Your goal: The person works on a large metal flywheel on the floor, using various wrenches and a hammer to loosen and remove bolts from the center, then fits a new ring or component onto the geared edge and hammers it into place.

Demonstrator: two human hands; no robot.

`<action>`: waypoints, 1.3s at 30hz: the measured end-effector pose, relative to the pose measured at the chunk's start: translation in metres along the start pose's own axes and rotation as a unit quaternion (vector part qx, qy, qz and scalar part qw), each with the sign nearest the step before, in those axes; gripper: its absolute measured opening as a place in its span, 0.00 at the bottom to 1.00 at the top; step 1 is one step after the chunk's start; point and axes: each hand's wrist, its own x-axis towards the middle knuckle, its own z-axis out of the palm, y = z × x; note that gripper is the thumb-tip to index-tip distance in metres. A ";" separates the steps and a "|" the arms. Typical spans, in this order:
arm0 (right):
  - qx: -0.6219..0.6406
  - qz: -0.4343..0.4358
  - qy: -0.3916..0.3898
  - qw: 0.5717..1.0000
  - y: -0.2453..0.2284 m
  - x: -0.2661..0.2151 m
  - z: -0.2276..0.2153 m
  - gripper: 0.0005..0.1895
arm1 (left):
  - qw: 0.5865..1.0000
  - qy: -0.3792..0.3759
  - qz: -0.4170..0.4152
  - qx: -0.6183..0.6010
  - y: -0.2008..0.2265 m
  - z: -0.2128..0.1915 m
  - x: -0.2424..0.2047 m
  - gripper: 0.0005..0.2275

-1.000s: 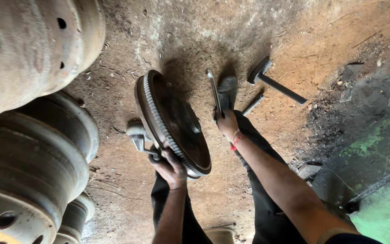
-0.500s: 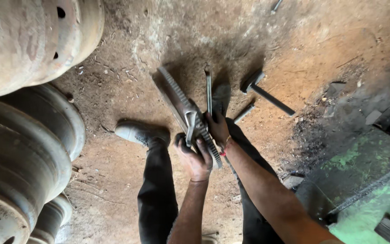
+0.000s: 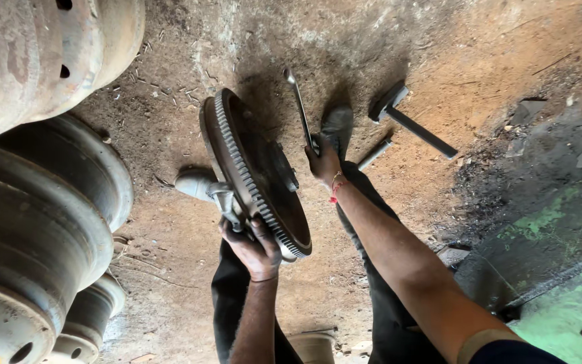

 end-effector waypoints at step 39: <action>0.524 -0.171 0.271 0.789 -0.216 0.121 -0.211 0.18 | 0.999 0.021 0.016 -0.026 -0.007 -0.011 0.008 0.23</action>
